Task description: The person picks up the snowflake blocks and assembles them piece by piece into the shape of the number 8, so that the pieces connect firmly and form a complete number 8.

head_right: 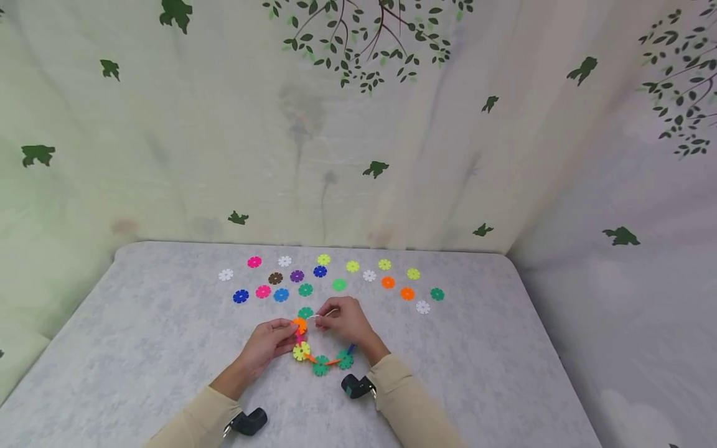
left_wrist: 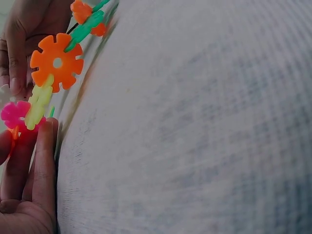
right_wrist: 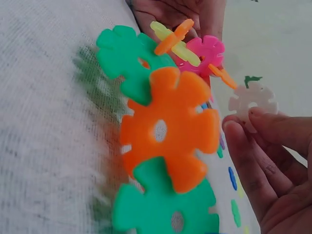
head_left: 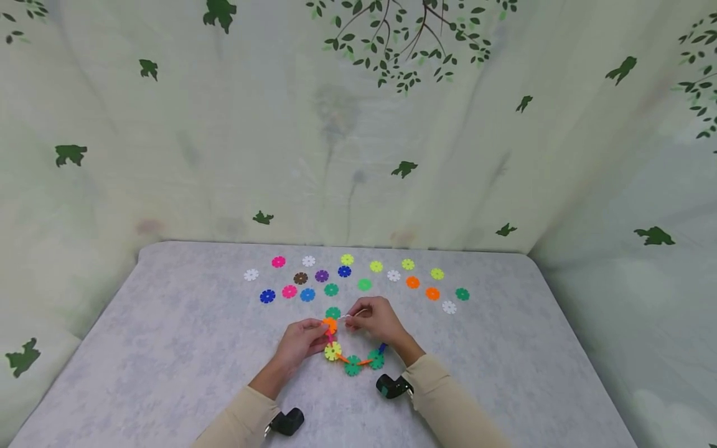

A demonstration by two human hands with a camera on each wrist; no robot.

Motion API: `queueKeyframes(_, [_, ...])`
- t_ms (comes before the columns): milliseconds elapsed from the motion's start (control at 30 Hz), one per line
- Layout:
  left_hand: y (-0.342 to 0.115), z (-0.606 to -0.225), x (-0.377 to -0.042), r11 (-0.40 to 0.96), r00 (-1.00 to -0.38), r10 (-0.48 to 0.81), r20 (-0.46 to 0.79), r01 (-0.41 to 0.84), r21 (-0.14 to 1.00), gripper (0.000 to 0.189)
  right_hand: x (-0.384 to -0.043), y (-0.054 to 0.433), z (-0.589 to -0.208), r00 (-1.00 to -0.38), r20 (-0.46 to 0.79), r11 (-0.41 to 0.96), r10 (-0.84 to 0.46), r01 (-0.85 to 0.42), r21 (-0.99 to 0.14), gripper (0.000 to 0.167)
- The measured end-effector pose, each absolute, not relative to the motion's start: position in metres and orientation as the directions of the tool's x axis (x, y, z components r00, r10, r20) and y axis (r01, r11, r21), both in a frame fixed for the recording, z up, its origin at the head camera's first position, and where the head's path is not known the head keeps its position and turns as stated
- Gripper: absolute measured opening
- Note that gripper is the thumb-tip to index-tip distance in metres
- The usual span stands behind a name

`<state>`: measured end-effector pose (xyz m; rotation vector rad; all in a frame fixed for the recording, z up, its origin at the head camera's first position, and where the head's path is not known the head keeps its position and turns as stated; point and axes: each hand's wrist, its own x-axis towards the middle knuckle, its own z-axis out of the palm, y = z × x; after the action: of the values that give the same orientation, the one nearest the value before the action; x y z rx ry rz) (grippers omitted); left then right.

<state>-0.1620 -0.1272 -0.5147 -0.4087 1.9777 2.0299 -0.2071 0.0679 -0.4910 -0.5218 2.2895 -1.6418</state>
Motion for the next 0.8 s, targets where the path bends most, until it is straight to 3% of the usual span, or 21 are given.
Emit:
queueKeyframes(500, [-0.124,-0.517,-0.158,0.003,-0.921,0.014,-0.388,-0.388,0.922,0.022,-0.221,0.063,-0.495,-0.886,0.003,0.348,-0.463,-0.185,-0.919,0.004])
queueKeyframes(800, [-0.125,-0.514,-0.159,-0.010,-0.928,-0.012,-0.371,-0.371,0.928,0.021,-0.214,0.062,-0.499,-0.891,0.010,0.308,-0.455,-0.168,-0.936,0.004])
